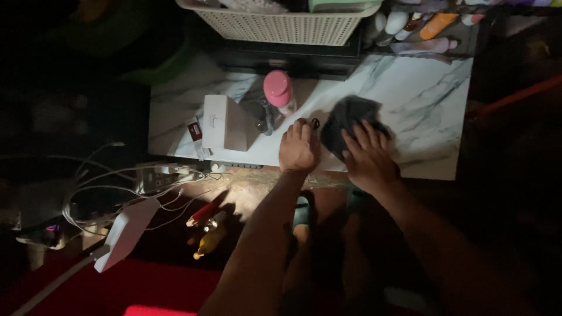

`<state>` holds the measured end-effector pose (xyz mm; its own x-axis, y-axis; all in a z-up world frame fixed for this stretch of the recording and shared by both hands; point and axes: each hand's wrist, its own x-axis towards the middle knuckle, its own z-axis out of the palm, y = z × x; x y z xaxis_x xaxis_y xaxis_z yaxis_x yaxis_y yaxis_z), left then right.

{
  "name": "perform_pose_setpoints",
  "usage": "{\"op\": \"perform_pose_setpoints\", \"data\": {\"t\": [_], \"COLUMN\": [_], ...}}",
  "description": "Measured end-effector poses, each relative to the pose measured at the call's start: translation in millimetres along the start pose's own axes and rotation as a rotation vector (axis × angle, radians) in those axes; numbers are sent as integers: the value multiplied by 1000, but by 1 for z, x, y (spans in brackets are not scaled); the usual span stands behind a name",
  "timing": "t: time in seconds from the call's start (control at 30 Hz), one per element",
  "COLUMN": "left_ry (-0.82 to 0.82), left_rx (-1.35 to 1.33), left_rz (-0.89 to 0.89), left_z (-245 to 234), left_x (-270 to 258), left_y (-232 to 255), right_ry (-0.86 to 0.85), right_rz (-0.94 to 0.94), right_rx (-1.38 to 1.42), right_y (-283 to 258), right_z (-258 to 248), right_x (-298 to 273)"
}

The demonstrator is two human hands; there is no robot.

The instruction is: Cleaning and organizing various skincare and cosmetic bottles on a table.

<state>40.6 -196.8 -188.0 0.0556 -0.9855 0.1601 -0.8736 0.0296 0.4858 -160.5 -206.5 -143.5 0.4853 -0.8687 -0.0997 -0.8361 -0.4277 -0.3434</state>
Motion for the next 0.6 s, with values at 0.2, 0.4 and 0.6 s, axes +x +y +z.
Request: {"op": "perform_pose_setpoints", "data": {"t": [0.2, 0.4, 0.6], "left_ry": [72, 38, 10], "left_rx": [-51, -39, -37], "left_rz": [-15, -32, -33], "left_z": [-1, 2, 5], "left_x": [-1, -1, -1], "left_y": [1, -3, -6], "right_ry": [6, 180, 226], "right_rz": [-243, -372, -360], "right_rx": [-15, -55, 34], "right_y": [-1, -1, -1], "right_z": [9, 15, 14], "right_x": [64, 103, 106]}}
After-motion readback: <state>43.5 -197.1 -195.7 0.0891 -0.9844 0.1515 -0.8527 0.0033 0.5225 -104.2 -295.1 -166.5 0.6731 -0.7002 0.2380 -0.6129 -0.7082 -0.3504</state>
